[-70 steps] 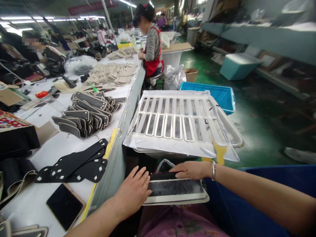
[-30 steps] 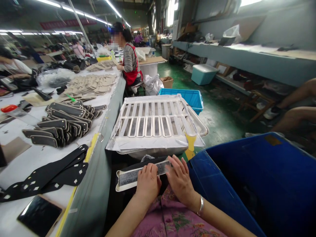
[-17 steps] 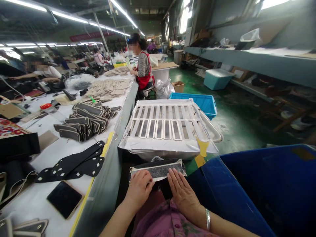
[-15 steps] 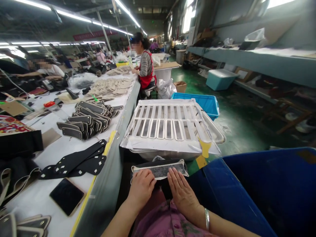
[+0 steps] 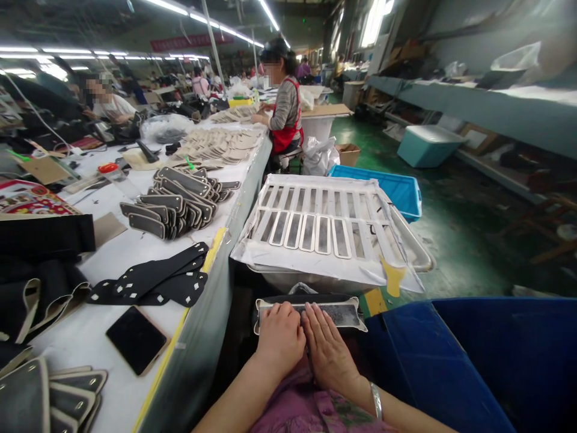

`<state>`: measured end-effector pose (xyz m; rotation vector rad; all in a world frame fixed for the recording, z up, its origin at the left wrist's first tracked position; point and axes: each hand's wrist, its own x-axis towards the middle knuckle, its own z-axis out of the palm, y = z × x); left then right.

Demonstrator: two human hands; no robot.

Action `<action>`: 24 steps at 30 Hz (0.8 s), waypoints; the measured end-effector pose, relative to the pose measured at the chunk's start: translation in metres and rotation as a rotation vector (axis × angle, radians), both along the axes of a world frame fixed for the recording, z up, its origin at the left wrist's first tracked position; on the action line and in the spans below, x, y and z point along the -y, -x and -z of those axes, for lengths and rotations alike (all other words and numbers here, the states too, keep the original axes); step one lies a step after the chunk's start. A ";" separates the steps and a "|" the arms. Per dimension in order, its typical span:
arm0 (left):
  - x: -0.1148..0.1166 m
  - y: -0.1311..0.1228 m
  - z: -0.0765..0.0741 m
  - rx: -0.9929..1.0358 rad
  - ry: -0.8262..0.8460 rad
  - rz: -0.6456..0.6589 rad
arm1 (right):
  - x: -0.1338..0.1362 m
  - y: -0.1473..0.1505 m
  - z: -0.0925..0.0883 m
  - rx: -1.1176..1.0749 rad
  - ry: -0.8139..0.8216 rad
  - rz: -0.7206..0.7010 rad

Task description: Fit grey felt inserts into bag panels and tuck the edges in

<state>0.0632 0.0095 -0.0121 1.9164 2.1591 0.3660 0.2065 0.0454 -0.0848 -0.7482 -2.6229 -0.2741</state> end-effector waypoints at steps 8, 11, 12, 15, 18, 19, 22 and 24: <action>0.038 0.064 0.001 0.122 -0.154 0.024 | 0.000 0.015 -0.008 0.056 0.058 -0.044; 0.043 0.070 0.006 0.130 -0.192 0.024 | 0.002 0.020 -0.012 0.071 0.062 -0.060; 0.043 0.068 0.008 0.132 -0.209 0.007 | 0.002 0.022 -0.014 0.075 0.063 -0.065; 0.041 0.063 0.013 0.130 -0.246 -0.044 | 0.004 0.029 -0.016 0.093 0.062 -0.089; 0.040 0.061 0.016 0.137 -0.258 -0.048 | 0.007 0.036 -0.016 0.108 0.065 -0.124; 0.040 0.061 0.017 0.144 -0.259 -0.045 | 0.008 0.039 -0.016 0.105 0.064 -0.137; 0.042 0.064 0.018 0.188 -0.263 -0.036 | 0.011 0.048 -0.017 0.097 0.065 -0.186; 0.045 0.067 0.019 0.235 -0.265 -0.054 | 0.013 0.056 -0.018 0.103 0.071 -0.220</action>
